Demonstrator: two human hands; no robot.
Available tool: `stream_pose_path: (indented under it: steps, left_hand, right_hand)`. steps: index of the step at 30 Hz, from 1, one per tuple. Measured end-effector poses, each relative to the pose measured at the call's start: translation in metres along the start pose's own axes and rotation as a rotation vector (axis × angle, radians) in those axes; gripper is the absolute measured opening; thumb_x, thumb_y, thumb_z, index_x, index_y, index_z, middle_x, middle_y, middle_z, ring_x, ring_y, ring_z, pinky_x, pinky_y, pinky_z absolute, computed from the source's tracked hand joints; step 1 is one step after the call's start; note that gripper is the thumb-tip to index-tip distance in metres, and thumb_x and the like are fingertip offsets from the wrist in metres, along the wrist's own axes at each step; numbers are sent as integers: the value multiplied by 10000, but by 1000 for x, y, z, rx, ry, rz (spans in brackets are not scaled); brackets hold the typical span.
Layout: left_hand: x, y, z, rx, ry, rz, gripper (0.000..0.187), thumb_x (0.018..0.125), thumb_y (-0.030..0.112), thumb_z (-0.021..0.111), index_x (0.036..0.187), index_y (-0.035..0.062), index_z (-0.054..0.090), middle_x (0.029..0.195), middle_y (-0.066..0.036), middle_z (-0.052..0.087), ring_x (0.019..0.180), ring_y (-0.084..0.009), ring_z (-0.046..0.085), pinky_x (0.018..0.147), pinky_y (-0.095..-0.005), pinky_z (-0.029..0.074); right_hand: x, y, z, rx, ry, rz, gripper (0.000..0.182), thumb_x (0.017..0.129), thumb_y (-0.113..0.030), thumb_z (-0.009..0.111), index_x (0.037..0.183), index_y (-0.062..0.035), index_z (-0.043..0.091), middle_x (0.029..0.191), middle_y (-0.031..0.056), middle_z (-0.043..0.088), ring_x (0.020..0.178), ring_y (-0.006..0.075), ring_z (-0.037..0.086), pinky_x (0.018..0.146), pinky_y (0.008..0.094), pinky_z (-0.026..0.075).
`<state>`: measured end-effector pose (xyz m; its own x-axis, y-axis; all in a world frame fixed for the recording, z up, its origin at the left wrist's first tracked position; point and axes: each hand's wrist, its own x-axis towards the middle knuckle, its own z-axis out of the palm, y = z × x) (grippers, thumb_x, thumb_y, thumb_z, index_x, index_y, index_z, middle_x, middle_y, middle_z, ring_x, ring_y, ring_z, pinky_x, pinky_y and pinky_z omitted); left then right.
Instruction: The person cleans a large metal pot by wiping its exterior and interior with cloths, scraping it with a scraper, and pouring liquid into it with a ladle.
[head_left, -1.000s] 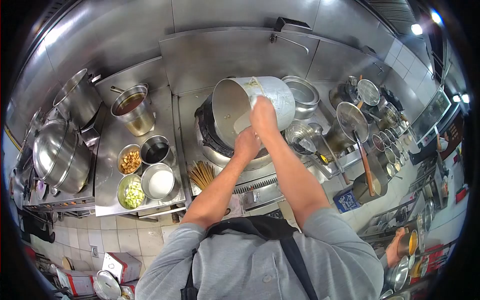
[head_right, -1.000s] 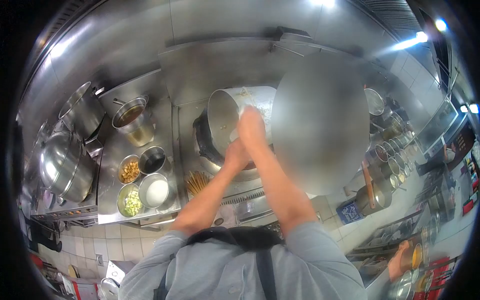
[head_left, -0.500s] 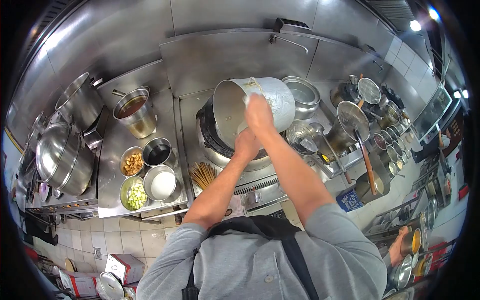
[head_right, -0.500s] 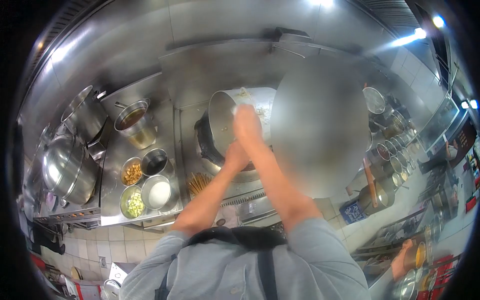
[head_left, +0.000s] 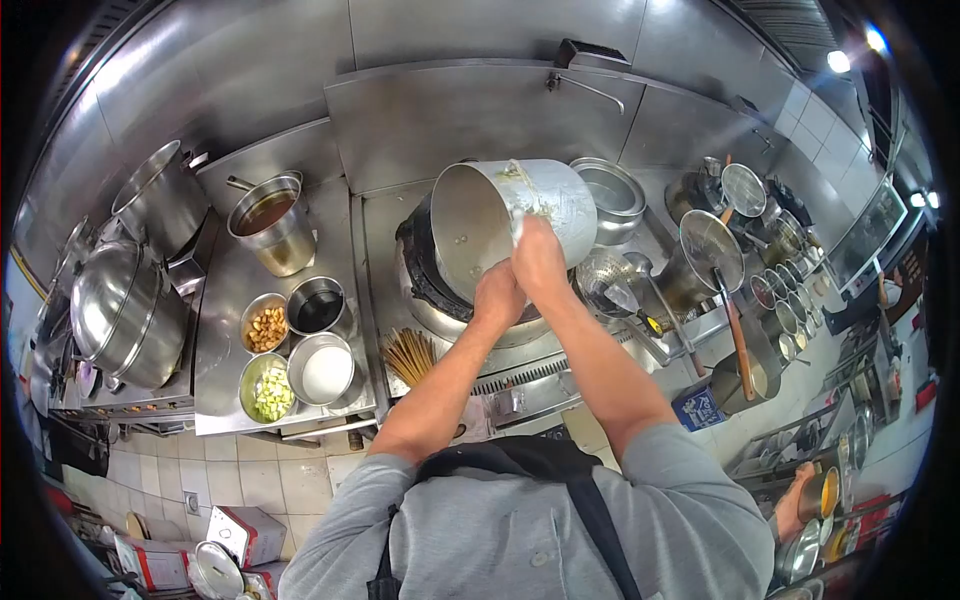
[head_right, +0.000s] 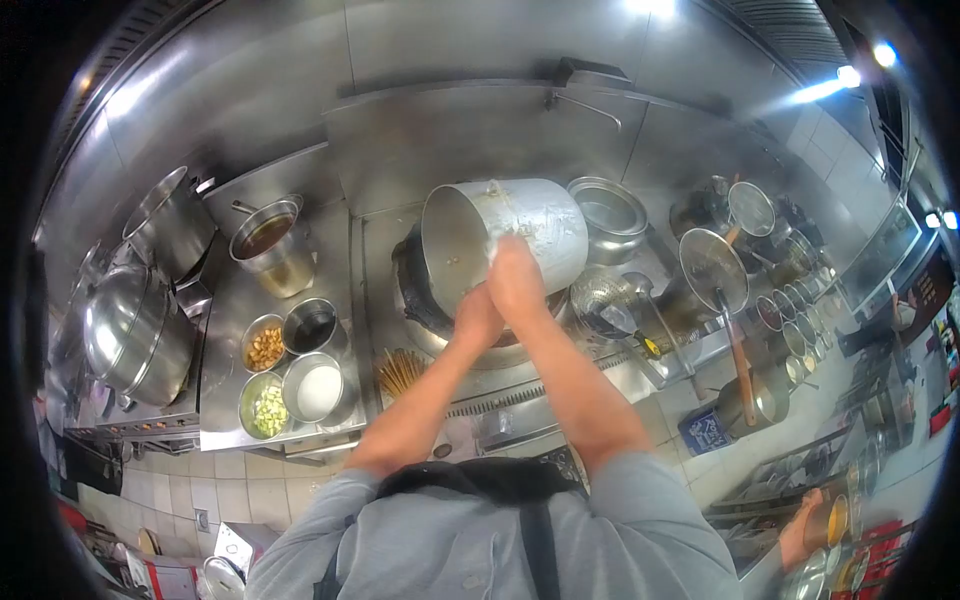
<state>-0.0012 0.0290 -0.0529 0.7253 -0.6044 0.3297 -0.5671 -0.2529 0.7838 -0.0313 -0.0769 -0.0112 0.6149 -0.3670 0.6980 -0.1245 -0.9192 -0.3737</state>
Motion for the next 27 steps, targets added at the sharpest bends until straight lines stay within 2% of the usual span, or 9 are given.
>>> stream_pose_path:
  steps: [3,5,9,11,14,16,19,23,27]
  left_hand:
    - [0,-1,-1,-31,16,29,208,959,158,629,1062,-11,695,1060,-287,724,1071,-485,676,920,-556,526]
    - [-2,-11,7,-21,-10,38,219,964,160,620,1083,-10,692,1077,-287,723,1080,-484,674,928,-550,526]
    - [-3,6,-8,-20,-54,36,248,973,153,597,1147,0,686,1118,-278,723,1097,-481,671,946,-534,526]
    - [-6,8,-13,-40,-76,34,253,974,151,593,1158,4,684,1123,-278,722,1100,-481,671,946,-528,527]
    - [10,-18,1,-53,-29,77,246,971,160,603,1142,3,684,1102,-285,720,1091,-482,673,932,-524,528]
    - [10,-24,6,-51,17,97,241,969,174,616,1113,-8,681,1075,-293,718,1072,-484,676,911,-524,527]
    - [8,-1,-12,26,-44,-82,227,969,179,622,1066,-21,669,1029,-298,712,1033,-489,679,884,-535,520]
    - [15,-18,1,-62,-14,-8,216,978,181,622,1036,-24,660,1002,-293,711,992,-485,683,868,-533,516]
    - [32,11,-8,-60,-37,3,255,989,205,624,1079,-27,678,995,-261,731,952,-427,709,859,-503,523]
  right_hand:
    - [56,-39,-7,-43,-117,168,150,900,-31,617,972,57,715,950,313,720,979,512,710,836,557,592]
    - [91,-50,-3,-154,-239,99,175,915,-56,623,954,54,753,913,304,739,965,495,740,805,528,619]
    - [134,-56,32,-295,-202,38,187,915,-61,633,989,51,763,981,298,744,984,454,756,816,491,628]
    - [125,-59,35,-333,-119,47,172,919,-56,627,979,53,746,1014,298,740,979,441,759,813,484,626]
    - [81,-33,17,-104,-67,-64,139,911,-32,617,976,51,708,1042,307,723,975,454,744,828,503,614]
    - [40,-31,-16,-55,-90,8,110,896,1,605,968,56,668,1011,310,705,973,482,720,838,521,597]
    - [-3,23,-25,25,-132,70,183,884,1,627,1046,63,685,1031,312,686,992,504,696,872,540,573]
    - [-14,51,-64,30,128,263,297,873,-3,652,1164,13,710,1107,268,685,1045,484,679,926,524,553]
    - [5,41,-35,135,185,235,333,865,4,663,1193,-17,712,1161,227,677,1095,459,656,932,515,546]
